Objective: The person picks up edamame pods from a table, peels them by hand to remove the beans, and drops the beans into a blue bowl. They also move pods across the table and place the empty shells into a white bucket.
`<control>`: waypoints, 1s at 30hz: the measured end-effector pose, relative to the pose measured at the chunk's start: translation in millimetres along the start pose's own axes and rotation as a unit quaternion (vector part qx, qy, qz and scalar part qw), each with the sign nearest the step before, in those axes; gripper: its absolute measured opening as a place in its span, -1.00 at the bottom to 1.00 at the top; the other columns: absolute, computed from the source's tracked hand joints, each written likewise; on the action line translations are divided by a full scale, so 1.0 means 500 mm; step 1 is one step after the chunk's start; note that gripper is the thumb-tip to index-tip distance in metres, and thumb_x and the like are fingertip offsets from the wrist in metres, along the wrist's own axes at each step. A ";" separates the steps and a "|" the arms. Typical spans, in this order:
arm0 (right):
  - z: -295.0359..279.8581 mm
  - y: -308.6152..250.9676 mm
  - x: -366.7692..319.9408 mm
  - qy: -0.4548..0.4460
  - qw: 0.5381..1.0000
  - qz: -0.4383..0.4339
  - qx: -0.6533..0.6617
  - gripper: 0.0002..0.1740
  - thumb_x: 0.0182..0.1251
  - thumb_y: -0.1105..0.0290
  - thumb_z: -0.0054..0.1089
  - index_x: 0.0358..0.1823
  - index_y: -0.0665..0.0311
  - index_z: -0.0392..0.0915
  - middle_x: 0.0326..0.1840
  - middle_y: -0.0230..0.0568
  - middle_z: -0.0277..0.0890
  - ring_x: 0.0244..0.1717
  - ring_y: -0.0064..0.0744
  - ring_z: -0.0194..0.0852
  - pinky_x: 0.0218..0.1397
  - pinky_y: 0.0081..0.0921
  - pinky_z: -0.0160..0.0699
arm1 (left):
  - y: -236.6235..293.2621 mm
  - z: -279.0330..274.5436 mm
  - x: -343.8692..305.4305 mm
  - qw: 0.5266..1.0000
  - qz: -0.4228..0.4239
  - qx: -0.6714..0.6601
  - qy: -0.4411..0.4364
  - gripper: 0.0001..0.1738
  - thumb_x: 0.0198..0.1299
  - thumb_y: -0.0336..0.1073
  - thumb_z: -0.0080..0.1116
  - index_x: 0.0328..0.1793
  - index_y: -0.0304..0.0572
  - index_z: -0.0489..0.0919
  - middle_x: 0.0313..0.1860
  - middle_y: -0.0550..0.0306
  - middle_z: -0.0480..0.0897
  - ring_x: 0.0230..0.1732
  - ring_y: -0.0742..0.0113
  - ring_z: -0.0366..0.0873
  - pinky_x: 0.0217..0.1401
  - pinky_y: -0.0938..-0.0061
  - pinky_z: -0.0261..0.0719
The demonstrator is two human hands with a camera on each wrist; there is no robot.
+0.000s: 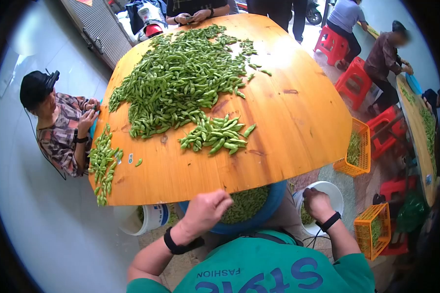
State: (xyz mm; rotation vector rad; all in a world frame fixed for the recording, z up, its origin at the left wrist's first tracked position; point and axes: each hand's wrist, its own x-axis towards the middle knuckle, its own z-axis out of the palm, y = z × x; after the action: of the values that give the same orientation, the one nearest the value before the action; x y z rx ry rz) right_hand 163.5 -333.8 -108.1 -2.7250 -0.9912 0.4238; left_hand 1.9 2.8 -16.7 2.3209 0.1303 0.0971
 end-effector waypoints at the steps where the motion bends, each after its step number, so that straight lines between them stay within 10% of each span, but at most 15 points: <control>1: -0.009 0.014 -0.013 0.003 1.000 0.004 -0.026 -0.67 0.07 0.33 0.25 -0.13 0.28 0.46 -0.19 0.10 0.58 -0.21 0.13 0.61 -0.18 -0.05 0.60 | 0.011 -0.013 0.022 0.998 -0.012 -0.019 0.054 -0.78 0.19 -0.31 0.28 -0.10 -0.27 0.61 -0.46 -0.06 0.63 -0.41 -0.07 0.63 -0.36 0.23 0.55; 6: -0.005 -0.007 0.003 -0.044 0.997 0.032 0.063 -0.71 0.11 0.43 0.09 -0.12 0.38 0.44 -0.35 0.27 0.55 -0.28 0.24 0.58 -0.19 -0.01 0.58 | -0.029 -0.041 0.135 0.962 -0.013 0.171 0.214 -0.78 0.20 -0.33 0.28 -0.08 -0.26 0.60 -0.22 -0.05 0.57 -0.27 -0.06 0.59 -0.27 0.18 0.54; 11: -0.085 -0.176 0.036 0.029 0.935 -0.173 0.308 -0.77 0.24 0.51 0.04 -0.08 0.36 0.49 -0.40 0.22 0.51 -0.35 0.17 0.57 -0.25 -0.12 0.56 | -0.049 -0.041 0.151 0.958 0.008 0.219 0.187 -0.81 0.17 -0.35 0.28 -0.14 -0.28 0.59 -0.22 -0.02 0.58 -0.31 0.04 0.60 -0.31 0.24 0.53; 15: -0.140 -0.272 0.066 0.006 0.907 -0.176 0.382 -0.79 0.32 0.49 0.07 -0.05 0.38 0.49 -0.46 0.06 0.53 -0.45 -0.11 0.59 -0.34 -0.31 0.58 | -0.018 -0.036 0.110 0.982 -0.085 -0.088 0.147 -0.84 0.21 -0.42 0.22 -0.12 -0.31 0.60 -0.42 0.22 0.61 -0.51 0.52 0.50 -0.46 0.58 0.45; 17: -0.148 -0.307 0.081 -0.077 0.820 -0.038 0.565 -0.77 0.39 0.44 0.03 -0.01 0.39 0.49 -0.47 -0.19 0.55 -0.47 -0.47 0.56 -0.40 -0.50 0.57 | 0.028 -0.039 0.082 0.897 -0.228 -0.372 0.066 -0.81 0.27 -0.38 0.21 -0.05 -0.32 0.61 -0.37 0.28 0.62 -0.47 0.59 0.52 -0.44 0.68 0.48; 20: -0.137 -0.331 0.103 -0.127 0.752 -0.032 0.646 -0.76 0.47 0.44 -0.01 0.07 0.37 0.49 -0.38 -0.39 0.55 -0.44 -0.67 0.51 -0.38 -0.66 0.57 | 0.043 -0.022 0.045 0.878 -0.223 -0.423 0.026 -0.77 0.31 -0.36 0.21 0.01 -0.33 0.60 -0.37 0.27 0.63 -0.43 0.58 0.55 -0.41 0.71 0.50; 30: -0.114 -0.332 0.102 -0.159 0.750 -0.021 0.642 -0.80 0.47 0.44 -0.01 -0.02 0.39 0.50 -0.37 -0.39 0.55 -0.45 -0.68 0.50 -0.40 -0.67 0.55 | 0.056 0.015 0.001 0.891 -0.230 -0.390 0.032 -0.80 0.27 -0.37 0.28 -0.05 -0.32 0.61 -0.34 0.27 0.65 -0.38 0.62 0.55 -0.37 0.70 0.52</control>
State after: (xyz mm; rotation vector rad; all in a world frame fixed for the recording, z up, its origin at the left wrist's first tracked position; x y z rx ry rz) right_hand 121.9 -181.2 -16.3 -1.3696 -0.4495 1.0760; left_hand 4.8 -21.7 -1.2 1.4342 0.5633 -0.0176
